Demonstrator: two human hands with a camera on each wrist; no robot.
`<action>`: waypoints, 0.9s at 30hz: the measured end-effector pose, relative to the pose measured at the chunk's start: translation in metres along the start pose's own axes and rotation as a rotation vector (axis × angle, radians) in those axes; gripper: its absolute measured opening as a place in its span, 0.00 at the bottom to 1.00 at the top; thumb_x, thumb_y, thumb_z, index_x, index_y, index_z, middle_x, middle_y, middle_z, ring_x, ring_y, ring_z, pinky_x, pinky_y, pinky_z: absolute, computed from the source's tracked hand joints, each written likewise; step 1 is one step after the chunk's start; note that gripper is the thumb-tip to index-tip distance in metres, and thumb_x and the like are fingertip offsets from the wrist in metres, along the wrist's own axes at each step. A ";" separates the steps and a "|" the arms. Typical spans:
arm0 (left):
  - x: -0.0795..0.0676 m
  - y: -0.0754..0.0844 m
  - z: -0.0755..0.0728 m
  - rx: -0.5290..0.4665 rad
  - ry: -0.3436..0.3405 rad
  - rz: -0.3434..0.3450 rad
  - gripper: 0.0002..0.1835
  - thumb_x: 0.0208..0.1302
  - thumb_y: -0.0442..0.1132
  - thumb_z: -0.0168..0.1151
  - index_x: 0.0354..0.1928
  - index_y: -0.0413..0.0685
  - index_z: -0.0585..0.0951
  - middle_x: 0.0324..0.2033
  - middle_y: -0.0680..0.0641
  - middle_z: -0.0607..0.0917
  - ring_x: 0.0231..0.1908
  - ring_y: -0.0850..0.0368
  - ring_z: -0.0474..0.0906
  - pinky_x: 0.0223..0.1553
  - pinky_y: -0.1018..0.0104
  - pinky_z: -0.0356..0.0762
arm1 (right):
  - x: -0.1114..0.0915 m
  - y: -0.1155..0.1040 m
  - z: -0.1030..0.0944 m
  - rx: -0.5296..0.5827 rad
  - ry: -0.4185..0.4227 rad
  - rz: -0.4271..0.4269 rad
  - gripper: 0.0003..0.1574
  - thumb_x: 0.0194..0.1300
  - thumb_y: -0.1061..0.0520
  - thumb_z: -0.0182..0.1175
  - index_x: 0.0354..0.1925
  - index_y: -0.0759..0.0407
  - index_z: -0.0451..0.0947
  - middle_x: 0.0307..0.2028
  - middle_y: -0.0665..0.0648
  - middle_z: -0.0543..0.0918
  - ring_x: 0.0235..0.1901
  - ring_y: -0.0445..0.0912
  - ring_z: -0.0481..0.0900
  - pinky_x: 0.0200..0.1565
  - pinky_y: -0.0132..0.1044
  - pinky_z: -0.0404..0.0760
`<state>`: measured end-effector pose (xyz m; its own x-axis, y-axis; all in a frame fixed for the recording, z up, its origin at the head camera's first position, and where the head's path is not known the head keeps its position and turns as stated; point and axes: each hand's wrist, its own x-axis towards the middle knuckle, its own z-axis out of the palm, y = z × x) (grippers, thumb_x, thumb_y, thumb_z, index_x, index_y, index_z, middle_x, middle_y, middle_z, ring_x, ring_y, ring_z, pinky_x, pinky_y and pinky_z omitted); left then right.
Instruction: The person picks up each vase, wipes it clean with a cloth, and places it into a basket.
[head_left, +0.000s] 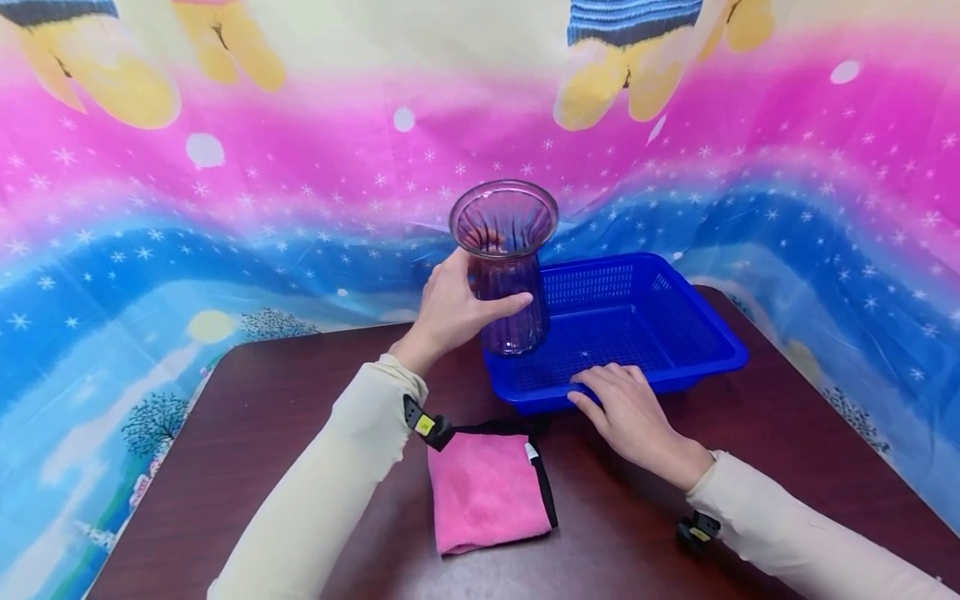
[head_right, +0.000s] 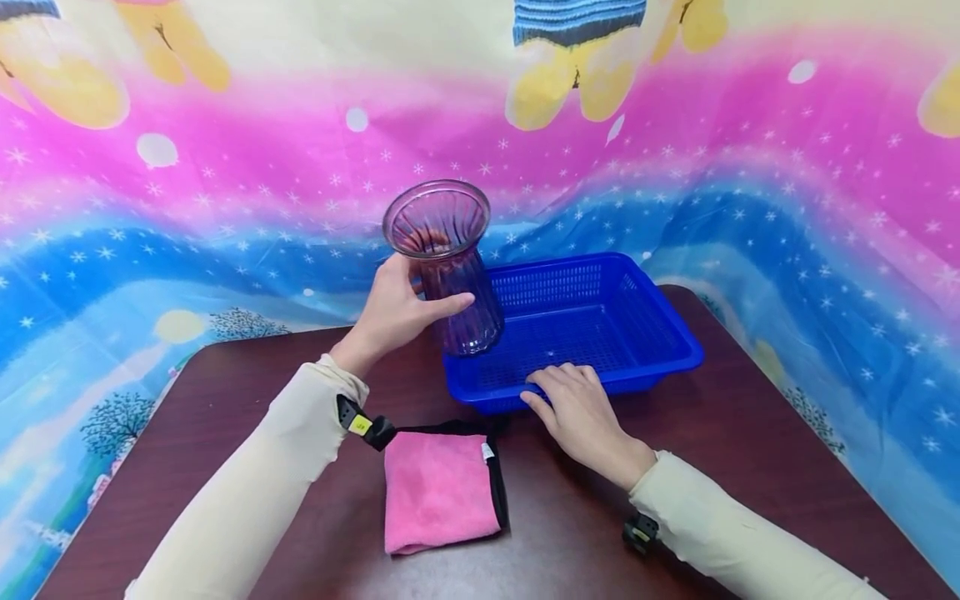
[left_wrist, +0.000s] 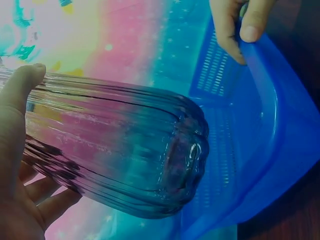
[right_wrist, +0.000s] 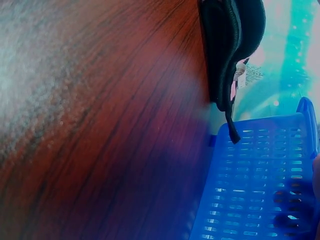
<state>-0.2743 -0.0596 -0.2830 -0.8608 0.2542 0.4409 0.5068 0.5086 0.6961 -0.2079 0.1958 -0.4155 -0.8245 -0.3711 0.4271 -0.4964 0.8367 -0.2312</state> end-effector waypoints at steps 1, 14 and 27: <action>0.001 0.001 0.003 0.020 -0.010 0.001 0.40 0.51 0.60 0.76 0.64 0.56 0.73 0.58 0.50 0.85 0.59 0.52 0.79 0.57 0.49 0.79 | 0.000 0.000 0.000 -0.001 -0.005 0.002 0.16 0.73 0.47 0.60 0.49 0.55 0.83 0.46 0.54 0.89 0.47 0.51 0.81 0.53 0.51 0.71; 0.016 0.009 0.047 0.308 -0.130 0.018 0.46 0.51 0.70 0.71 0.69 0.63 0.66 0.56 0.50 0.86 0.50 0.52 0.84 0.45 0.54 0.83 | 0.001 0.002 0.003 -0.020 0.030 -0.023 0.14 0.72 0.49 0.61 0.47 0.56 0.84 0.43 0.54 0.89 0.46 0.52 0.82 0.50 0.51 0.71; 0.019 0.003 0.085 0.466 -0.216 0.014 0.45 0.55 0.70 0.68 0.71 0.65 0.64 0.57 0.56 0.84 0.51 0.57 0.83 0.45 0.57 0.83 | 0.001 0.003 0.002 -0.026 0.018 -0.020 0.13 0.72 0.48 0.61 0.47 0.54 0.83 0.43 0.54 0.88 0.47 0.52 0.81 0.52 0.53 0.71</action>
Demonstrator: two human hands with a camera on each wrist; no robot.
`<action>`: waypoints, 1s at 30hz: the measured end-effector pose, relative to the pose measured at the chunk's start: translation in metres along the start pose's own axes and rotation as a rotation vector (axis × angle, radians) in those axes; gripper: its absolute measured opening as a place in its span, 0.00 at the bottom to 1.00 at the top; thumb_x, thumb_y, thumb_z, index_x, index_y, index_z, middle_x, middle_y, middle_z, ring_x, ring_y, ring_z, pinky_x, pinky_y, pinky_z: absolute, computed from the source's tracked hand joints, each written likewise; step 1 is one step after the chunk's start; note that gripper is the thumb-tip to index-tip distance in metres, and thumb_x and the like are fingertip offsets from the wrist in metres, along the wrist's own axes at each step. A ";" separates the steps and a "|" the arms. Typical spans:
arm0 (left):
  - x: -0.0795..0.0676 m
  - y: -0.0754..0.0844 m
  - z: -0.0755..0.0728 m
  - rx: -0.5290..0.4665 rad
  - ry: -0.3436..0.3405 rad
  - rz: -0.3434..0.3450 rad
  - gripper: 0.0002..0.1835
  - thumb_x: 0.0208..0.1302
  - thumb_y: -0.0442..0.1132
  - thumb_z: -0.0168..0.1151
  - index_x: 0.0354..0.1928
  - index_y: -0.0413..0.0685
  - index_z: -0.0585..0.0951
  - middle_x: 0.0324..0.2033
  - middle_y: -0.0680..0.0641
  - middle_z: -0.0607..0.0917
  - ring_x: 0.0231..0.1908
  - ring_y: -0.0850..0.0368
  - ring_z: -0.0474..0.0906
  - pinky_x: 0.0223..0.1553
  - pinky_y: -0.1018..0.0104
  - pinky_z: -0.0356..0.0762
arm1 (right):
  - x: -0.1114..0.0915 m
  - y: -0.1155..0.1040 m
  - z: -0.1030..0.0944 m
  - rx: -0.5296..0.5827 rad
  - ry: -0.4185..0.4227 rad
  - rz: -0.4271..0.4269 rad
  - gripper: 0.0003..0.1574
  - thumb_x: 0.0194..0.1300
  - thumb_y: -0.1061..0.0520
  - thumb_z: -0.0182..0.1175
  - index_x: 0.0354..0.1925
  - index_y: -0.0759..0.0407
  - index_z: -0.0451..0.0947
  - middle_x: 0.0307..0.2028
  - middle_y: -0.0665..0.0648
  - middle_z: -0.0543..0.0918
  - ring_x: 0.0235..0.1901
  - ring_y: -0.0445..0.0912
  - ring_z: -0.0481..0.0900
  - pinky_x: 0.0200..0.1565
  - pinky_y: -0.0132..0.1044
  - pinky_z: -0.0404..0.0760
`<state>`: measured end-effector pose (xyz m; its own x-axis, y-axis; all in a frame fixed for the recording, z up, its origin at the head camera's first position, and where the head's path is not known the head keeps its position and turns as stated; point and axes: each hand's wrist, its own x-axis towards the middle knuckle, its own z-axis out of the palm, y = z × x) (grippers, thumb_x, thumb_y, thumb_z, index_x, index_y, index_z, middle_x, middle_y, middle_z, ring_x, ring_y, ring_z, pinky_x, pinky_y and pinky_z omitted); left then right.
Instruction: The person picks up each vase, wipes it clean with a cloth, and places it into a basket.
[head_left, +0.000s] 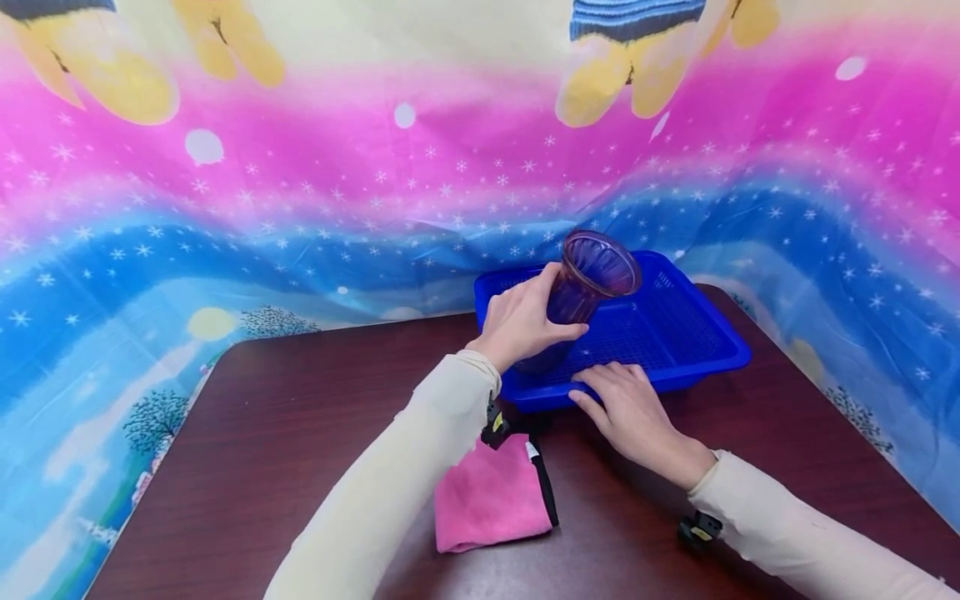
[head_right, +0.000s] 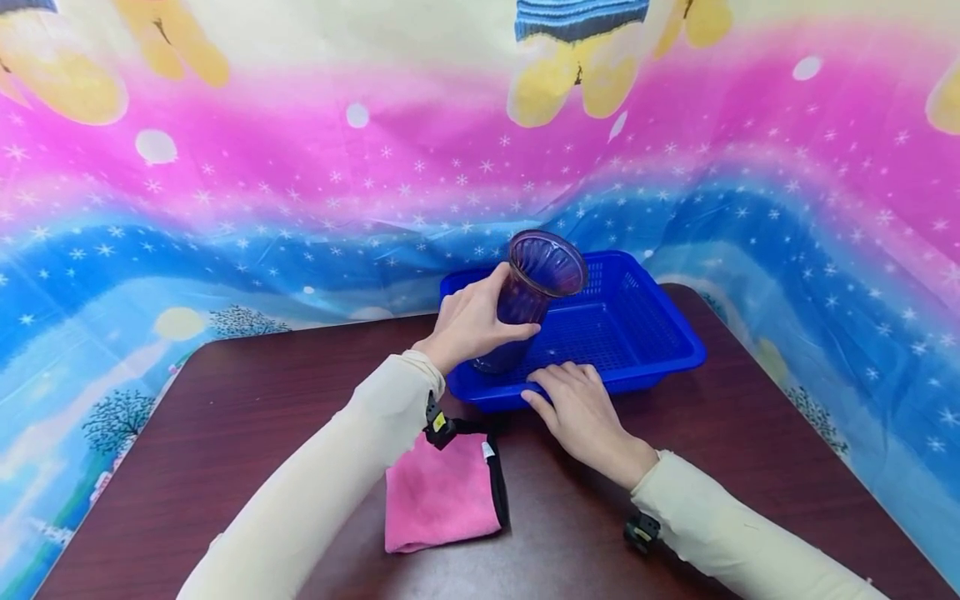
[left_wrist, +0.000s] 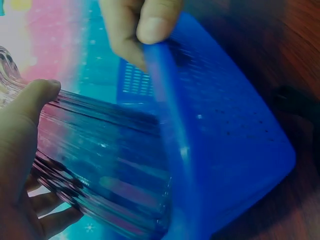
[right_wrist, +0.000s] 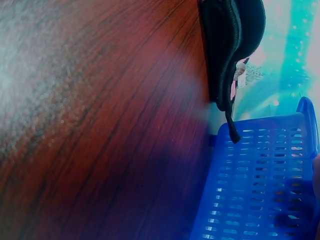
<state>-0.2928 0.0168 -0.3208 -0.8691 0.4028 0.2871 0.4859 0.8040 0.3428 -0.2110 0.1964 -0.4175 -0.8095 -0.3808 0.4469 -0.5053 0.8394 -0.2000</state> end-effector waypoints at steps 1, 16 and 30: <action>0.001 0.000 0.002 0.012 -0.006 0.001 0.45 0.55 0.70 0.68 0.71 0.65 0.63 0.58 0.56 0.84 0.52 0.57 0.83 0.46 0.57 0.83 | 0.000 0.000 0.000 0.001 0.000 -0.001 0.14 0.72 0.48 0.61 0.48 0.54 0.83 0.43 0.54 0.88 0.47 0.52 0.81 0.52 0.53 0.71; 0.014 0.015 0.033 0.172 -0.098 0.011 0.44 0.53 0.71 0.68 0.69 0.65 0.67 0.48 0.54 0.88 0.41 0.57 0.84 0.37 0.59 0.83 | 0.001 0.000 0.000 0.006 -0.013 0.010 0.14 0.73 0.49 0.60 0.49 0.55 0.83 0.46 0.54 0.89 0.48 0.52 0.81 0.53 0.53 0.71; 0.019 0.022 0.039 0.233 -0.130 0.002 0.43 0.53 0.70 0.69 0.68 0.62 0.69 0.50 0.54 0.88 0.46 0.55 0.85 0.44 0.57 0.85 | 0.000 0.001 0.000 0.012 0.016 -0.011 0.12 0.71 0.50 0.62 0.47 0.55 0.83 0.45 0.54 0.89 0.46 0.51 0.81 0.52 0.51 0.71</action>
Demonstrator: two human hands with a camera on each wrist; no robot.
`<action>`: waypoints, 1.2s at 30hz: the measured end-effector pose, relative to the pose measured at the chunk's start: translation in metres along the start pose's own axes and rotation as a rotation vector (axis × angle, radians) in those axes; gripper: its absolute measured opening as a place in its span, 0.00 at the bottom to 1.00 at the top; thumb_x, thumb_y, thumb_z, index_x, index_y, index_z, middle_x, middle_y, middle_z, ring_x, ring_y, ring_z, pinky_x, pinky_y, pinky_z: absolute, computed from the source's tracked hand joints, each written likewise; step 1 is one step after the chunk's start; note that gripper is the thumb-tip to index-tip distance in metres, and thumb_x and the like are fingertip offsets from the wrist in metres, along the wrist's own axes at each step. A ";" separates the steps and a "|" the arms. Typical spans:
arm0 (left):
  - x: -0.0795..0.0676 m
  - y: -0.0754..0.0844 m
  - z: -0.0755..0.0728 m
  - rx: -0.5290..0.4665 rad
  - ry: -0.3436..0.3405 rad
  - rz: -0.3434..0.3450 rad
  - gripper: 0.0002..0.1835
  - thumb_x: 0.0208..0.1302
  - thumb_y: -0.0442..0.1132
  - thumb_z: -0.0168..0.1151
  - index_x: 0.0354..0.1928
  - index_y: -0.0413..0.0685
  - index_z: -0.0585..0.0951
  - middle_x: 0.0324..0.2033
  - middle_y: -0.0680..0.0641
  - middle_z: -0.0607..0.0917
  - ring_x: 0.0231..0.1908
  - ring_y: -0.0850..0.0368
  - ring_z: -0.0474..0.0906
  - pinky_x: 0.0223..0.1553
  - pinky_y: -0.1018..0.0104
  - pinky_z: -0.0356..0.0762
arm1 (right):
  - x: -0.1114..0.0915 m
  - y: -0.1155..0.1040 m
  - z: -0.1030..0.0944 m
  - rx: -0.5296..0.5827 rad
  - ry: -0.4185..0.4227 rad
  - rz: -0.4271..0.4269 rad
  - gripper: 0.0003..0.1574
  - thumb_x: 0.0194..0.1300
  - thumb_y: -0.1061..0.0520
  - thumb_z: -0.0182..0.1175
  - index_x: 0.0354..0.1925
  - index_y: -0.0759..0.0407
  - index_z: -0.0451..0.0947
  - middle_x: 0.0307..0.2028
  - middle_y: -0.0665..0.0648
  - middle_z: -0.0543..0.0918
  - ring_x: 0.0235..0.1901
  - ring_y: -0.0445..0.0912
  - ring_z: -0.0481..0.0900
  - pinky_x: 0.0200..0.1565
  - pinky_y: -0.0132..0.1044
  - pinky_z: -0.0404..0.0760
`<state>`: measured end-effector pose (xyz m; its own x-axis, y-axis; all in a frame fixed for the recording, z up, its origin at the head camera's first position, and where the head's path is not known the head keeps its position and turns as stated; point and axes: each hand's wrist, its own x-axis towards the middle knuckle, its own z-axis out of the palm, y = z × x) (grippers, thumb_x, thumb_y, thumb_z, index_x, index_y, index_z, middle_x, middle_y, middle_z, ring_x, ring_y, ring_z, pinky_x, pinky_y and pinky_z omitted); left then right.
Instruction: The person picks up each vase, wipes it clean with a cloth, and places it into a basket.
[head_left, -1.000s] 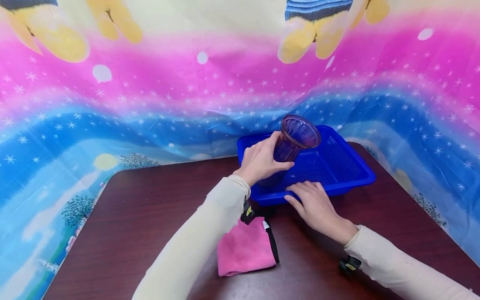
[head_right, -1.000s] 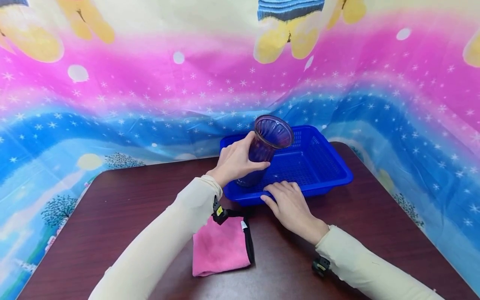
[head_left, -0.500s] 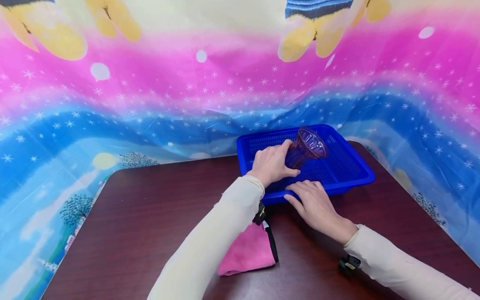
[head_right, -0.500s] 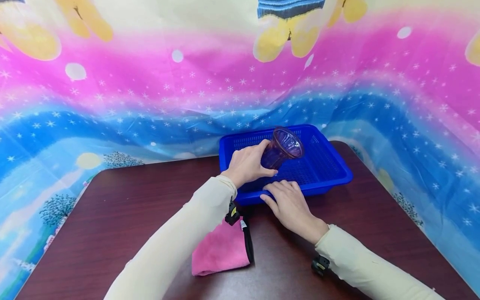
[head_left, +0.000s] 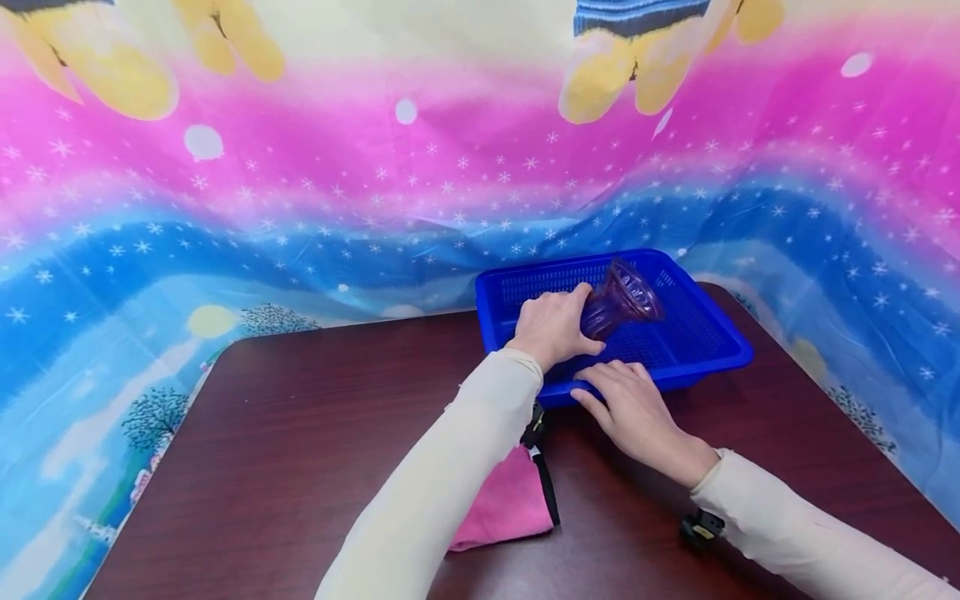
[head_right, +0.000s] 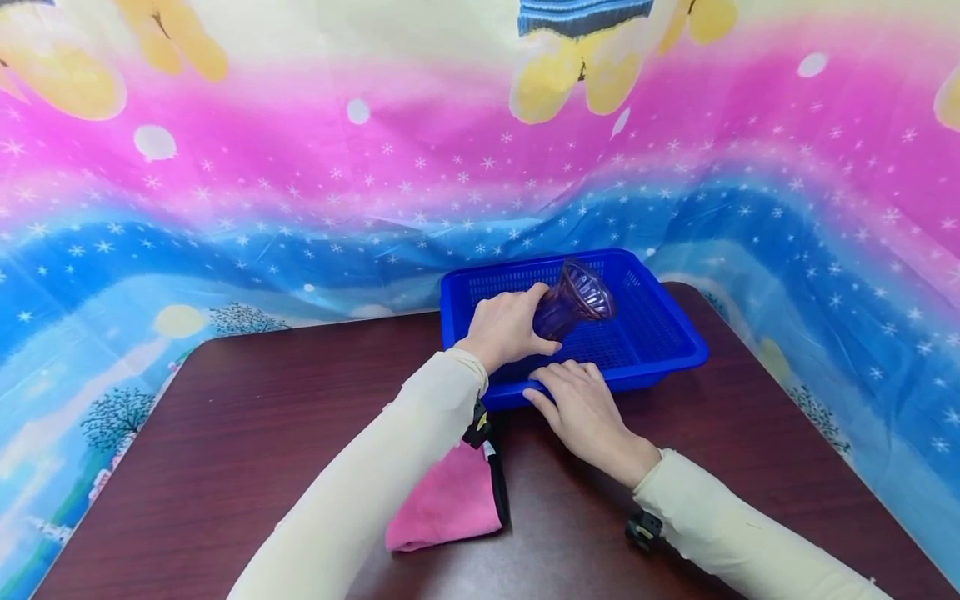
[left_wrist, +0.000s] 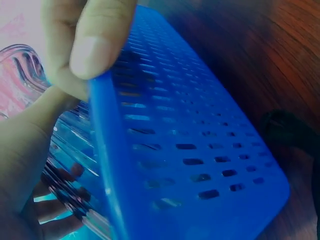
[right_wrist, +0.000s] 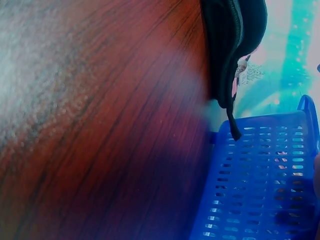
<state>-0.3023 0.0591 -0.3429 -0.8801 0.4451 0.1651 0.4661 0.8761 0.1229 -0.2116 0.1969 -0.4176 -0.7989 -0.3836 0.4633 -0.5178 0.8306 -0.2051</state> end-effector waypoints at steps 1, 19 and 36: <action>0.001 0.001 0.000 0.011 -0.005 0.002 0.43 0.53 0.70 0.69 0.68 0.61 0.69 0.51 0.54 0.88 0.46 0.55 0.86 0.45 0.57 0.85 | 0.000 0.000 0.000 -0.001 0.000 -0.002 0.12 0.71 0.50 0.62 0.47 0.55 0.83 0.45 0.54 0.89 0.46 0.51 0.81 0.52 0.51 0.71; 0.005 0.009 0.008 0.037 -0.043 -0.019 0.42 0.53 0.69 0.71 0.67 0.60 0.73 0.54 0.54 0.87 0.52 0.53 0.84 0.50 0.57 0.84 | 0.000 0.003 0.000 -0.015 0.002 -0.011 0.12 0.71 0.50 0.62 0.47 0.55 0.83 0.44 0.54 0.89 0.46 0.51 0.81 0.51 0.51 0.71; 0.009 0.010 0.024 0.088 -0.075 0.014 0.39 0.55 0.65 0.72 0.67 0.61 0.75 0.58 0.54 0.86 0.54 0.55 0.83 0.51 0.58 0.84 | 0.000 0.002 0.000 -0.012 0.005 -0.007 0.12 0.71 0.50 0.62 0.47 0.55 0.82 0.45 0.54 0.89 0.46 0.50 0.81 0.50 0.49 0.70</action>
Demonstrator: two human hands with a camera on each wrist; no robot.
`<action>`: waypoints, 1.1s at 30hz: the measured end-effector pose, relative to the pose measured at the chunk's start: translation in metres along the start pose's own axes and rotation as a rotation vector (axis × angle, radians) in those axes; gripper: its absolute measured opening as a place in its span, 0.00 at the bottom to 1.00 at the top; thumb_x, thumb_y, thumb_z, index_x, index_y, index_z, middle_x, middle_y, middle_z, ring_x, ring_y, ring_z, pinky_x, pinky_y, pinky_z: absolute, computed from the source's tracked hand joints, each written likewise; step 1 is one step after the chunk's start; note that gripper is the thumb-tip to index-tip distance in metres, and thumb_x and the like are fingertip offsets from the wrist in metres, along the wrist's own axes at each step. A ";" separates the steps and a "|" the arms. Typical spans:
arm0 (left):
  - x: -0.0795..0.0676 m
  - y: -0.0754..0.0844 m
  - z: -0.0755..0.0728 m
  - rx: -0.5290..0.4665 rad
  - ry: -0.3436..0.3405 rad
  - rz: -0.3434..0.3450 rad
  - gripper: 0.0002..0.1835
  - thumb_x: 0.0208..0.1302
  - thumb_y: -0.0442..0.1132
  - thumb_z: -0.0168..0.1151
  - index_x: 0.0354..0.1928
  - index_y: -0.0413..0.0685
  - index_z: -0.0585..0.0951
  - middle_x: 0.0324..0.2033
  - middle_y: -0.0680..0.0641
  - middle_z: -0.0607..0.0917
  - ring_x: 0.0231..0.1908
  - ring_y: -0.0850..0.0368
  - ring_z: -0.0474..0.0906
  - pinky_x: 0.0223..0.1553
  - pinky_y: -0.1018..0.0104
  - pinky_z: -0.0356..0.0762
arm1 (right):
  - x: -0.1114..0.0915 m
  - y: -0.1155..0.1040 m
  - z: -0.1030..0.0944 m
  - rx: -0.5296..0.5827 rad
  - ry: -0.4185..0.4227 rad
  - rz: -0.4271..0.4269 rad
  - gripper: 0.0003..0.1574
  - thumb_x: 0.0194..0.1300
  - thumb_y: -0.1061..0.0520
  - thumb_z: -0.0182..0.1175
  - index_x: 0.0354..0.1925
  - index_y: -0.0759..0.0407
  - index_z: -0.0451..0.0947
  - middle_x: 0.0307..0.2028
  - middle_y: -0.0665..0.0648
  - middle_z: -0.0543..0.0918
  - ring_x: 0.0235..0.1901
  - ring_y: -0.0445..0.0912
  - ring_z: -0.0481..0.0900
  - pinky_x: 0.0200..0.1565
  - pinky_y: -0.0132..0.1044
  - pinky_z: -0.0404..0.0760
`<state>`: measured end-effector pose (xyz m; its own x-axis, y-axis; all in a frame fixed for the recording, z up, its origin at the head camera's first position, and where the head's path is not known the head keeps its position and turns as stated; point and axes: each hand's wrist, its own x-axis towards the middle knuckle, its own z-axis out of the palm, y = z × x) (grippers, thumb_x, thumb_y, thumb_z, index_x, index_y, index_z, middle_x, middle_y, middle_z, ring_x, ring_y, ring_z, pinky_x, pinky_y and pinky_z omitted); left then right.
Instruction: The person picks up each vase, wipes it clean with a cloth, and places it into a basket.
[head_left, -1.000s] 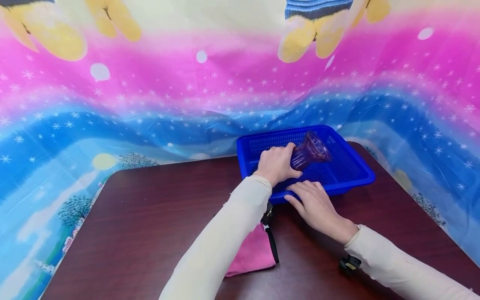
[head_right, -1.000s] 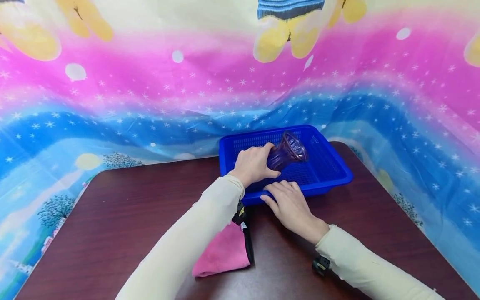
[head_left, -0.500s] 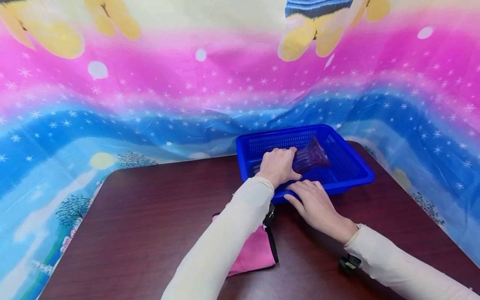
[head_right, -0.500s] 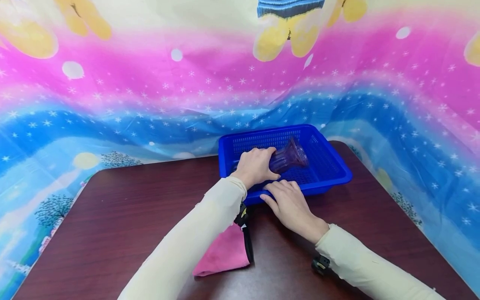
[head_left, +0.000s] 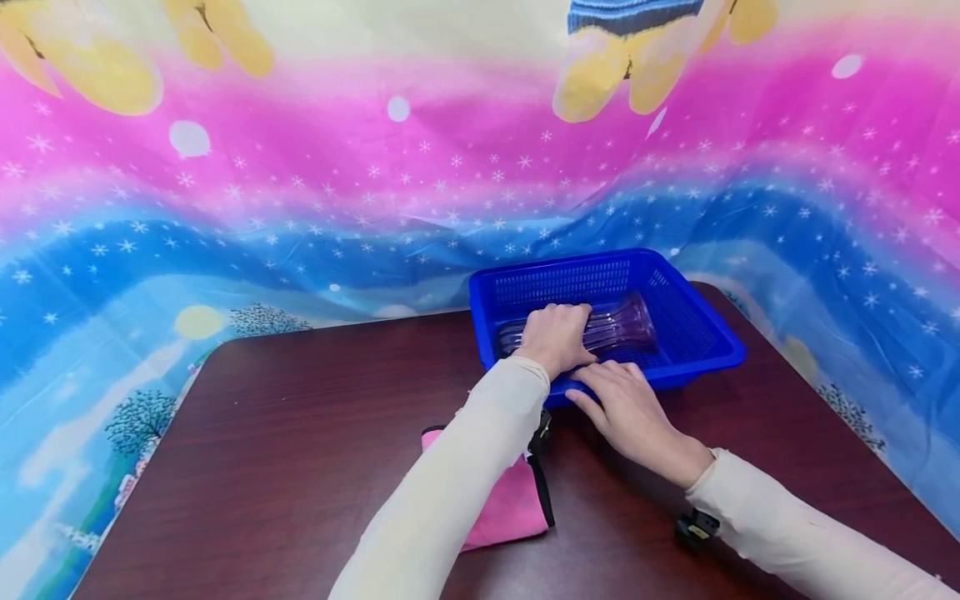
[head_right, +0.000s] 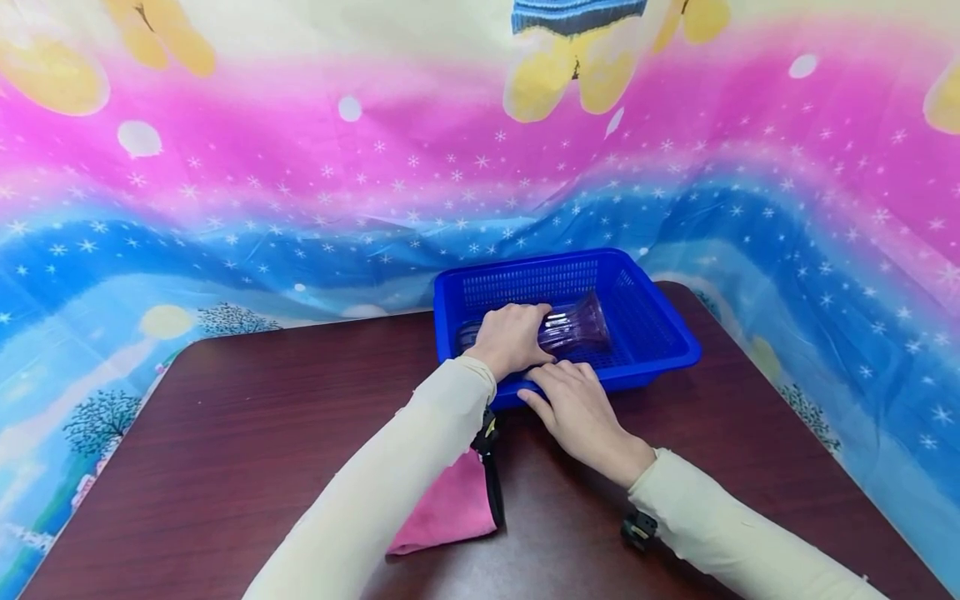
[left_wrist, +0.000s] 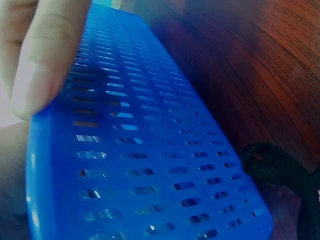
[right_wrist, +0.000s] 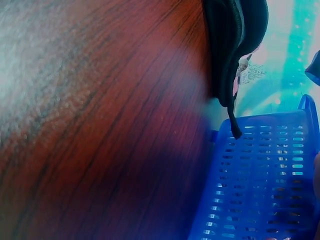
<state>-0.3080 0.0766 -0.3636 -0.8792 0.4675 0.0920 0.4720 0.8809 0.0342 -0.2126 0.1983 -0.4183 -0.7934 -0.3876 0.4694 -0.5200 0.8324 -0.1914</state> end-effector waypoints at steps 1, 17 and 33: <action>0.000 0.000 0.001 0.001 0.000 -0.002 0.39 0.55 0.65 0.72 0.67 0.61 0.75 0.57 0.54 0.86 0.54 0.55 0.83 0.50 0.58 0.84 | 0.000 0.000 0.000 0.001 0.001 -0.001 0.12 0.71 0.50 0.62 0.47 0.55 0.82 0.45 0.54 0.89 0.46 0.50 0.81 0.50 0.49 0.70; 0.005 -0.002 0.007 -0.003 -0.053 -0.020 0.39 0.56 0.65 0.72 0.69 0.63 0.74 0.58 0.54 0.86 0.54 0.55 0.84 0.50 0.58 0.84 | 0.001 0.000 -0.002 0.025 -0.002 0.011 0.15 0.70 0.49 0.63 0.47 0.58 0.83 0.44 0.55 0.89 0.47 0.51 0.82 0.52 0.50 0.72; 0.009 0.001 0.015 0.005 -0.116 0.023 0.37 0.60 0.62 0.69 0.70 0.64 0.73 0.62 0.55 0.83 0.59 0.56 0.81 0.56 0.57 0.81 | 0.001 -0.002 -0.004 0.013 -0.011 0.023 0.13 0.70 0.48 0.63 0.45 0.56 0.83 0.43 0.54 0.89 0.44 0.50 0.82 0.52 0.50 0.73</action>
<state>-0.3161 0.0831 -0.3782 -0.8699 0.4927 -0.0228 0.4920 0.8701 0.0285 -0.2108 0.1984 -0.4140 -0.8087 -0.3727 0.4551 -0.5053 0.8362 -0.2132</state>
